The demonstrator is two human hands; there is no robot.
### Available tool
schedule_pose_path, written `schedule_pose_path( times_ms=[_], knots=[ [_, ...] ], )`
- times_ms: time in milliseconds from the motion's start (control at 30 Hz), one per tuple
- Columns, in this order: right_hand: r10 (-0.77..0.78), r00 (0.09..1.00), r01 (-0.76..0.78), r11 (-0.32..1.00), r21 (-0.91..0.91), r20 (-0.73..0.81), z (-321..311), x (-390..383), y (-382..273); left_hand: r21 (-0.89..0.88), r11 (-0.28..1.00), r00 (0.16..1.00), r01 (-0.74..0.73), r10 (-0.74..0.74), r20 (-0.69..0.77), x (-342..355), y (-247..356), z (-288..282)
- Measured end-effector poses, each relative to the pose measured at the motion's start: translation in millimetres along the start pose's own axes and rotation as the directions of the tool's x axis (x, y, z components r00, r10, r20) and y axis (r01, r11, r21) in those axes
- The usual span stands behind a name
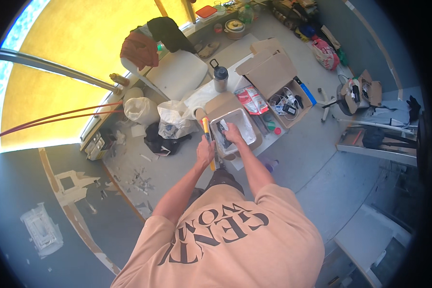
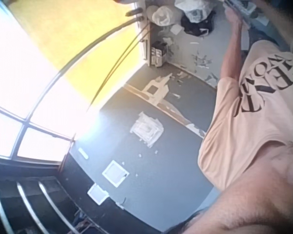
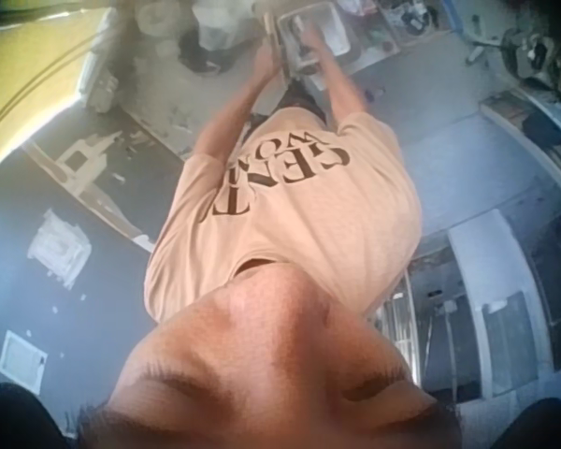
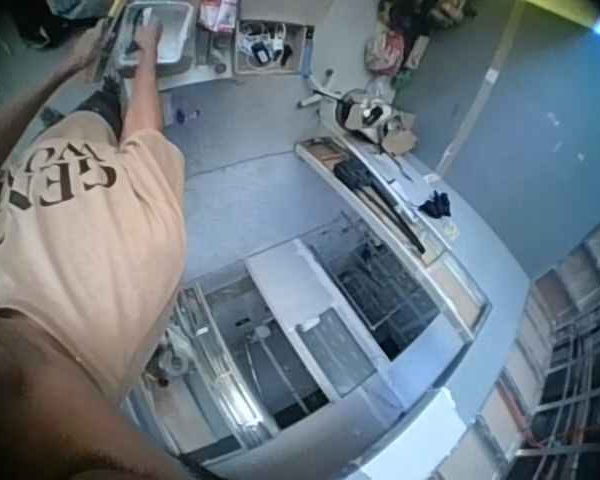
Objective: The person applies joint compound to drywall seams and patches using putty knives, scooping compound from a container and smoothing it across the wall.
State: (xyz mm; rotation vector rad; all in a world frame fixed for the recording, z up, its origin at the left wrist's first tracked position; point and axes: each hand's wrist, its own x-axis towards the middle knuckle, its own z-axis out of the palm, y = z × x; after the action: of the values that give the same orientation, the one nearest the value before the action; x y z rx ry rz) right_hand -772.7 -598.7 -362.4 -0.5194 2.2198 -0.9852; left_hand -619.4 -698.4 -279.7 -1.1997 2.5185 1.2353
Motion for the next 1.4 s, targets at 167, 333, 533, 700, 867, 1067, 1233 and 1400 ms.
schedule_pose_path(
  times_ms=[167, 333, 533, 700, 867, 1067, 1233, 1400],
  knots=[
    [-0.001, 0.998, -0.011, 0.979, 0.205, 0.058, -15.8, -6.8, -0.6, 0.017, 1.000, 1.000, 0.016, -0.017, 0.022, 7.0, -1.0, 5.0],
    [0.005, 0.950, -0.202, 0.775, 0.599, 0.313, -56.9, -17.5, -11.6, -0.033, 0.997, 0.997, 0.074, -0.075, -0.035, 6.1, -22.3, -7.1],
    [-0.410, 0.824, -0.031, 0.657, 0.754, 0.391, -64.4, -62.4, -192.8, -0.891, 0.452, 0.978, 0.055, -0.206, -0.044, -36.5, -104.9, -129.8],
    [-0.910, 0.373, 0.745, 0.410, 0.526, 0.182, -37.4, -158.6, -354.9, -0.977, -0.205, 0.993, 0.052, -0.093, 0.072, -109.0, -122.7, -231.5],
    [-0.818, -0.300, 0.924, -0.122, 0.362, 0.491, 45.9, -220.8, -445.0, -0.885, -0.452, 0.983, -0.110, 0.081, -0.163, -228.0, -133.1, -333.7],
    [-0.707, -0.519, 0.820, -0.251, 0.515, 0.481, 153.2, -232.3, -494.8, -0.724, -0.479, 0.861, -0.496, -0.163, -0.482, -306.0, -219.7, -325.0],
    [-0.668, -0.602, 0.790, -0.419, 0.447, 0.438, 259.2, -265.7, -563.5, -0.668, -0.139, 0.633, -0.731, -0.504, -0.588, -395.8, -256.1, -391.4],
    [-0.920, -0.026, 0.808, 0.211, 0.549, 0.392, 339.9, -300.4, -595.1, -0.496, 0.054, 0.357, -0.867, -0.627, -0.692, -482.3, -297.8, -451.6]
  ],
)
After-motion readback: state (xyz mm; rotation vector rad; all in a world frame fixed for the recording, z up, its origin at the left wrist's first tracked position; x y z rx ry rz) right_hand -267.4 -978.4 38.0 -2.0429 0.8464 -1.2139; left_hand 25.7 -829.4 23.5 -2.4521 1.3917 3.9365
